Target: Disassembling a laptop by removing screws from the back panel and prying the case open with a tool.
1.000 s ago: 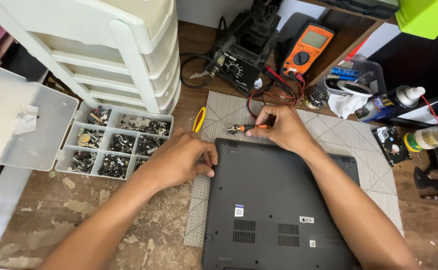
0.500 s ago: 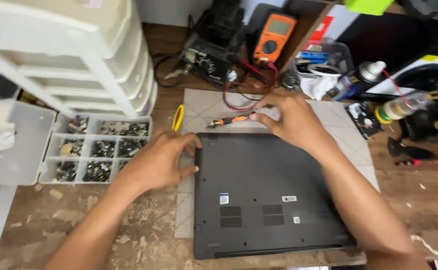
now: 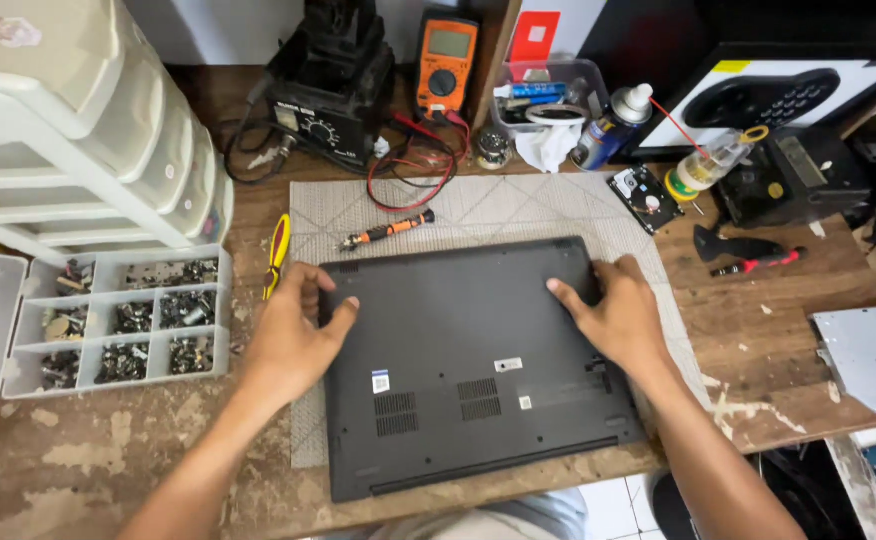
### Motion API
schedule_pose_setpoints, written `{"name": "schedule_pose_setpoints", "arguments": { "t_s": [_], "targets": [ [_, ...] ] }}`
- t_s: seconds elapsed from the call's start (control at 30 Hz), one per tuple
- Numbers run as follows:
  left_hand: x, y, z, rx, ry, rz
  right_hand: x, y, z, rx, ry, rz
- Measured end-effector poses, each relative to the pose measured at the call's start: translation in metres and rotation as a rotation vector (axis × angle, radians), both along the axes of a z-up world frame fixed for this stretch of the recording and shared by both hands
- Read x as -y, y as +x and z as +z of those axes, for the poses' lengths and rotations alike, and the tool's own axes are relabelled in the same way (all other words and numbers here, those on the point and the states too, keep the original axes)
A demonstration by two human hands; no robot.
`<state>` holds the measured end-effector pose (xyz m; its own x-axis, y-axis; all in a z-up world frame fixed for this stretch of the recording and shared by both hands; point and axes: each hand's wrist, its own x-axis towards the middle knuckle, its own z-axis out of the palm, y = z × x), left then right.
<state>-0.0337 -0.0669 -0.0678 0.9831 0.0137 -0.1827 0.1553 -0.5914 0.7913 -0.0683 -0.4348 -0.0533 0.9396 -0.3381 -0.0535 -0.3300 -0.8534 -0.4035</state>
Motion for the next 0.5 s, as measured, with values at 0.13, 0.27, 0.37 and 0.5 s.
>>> {"name": "schedule_pose_setpoints", "arguments": {
  "t_s": [0.13,0.27,0.37,0.5],
  "targets": [
    [0.009,0.016,-0.048,0.075,-0.191,0.116,-0.075,0.000,0.037,0.004,0.310,0.128],
    [0.024,0.004,0.005,0.152,-0.137,0.071,-0.048,0.014,0.043,0.219,0.163,0.200],
    [0.026,-0.005,0.013,0.027,-0.041,-0.002,0.010,0.019,0.024,0.198,-0.085,0.111],
    [0.031,0.007,0.006,-0.028,0.045,-0.070,0.036,-0.005,0.016,-0.090,-0.092,-0.047]
  ]
}}
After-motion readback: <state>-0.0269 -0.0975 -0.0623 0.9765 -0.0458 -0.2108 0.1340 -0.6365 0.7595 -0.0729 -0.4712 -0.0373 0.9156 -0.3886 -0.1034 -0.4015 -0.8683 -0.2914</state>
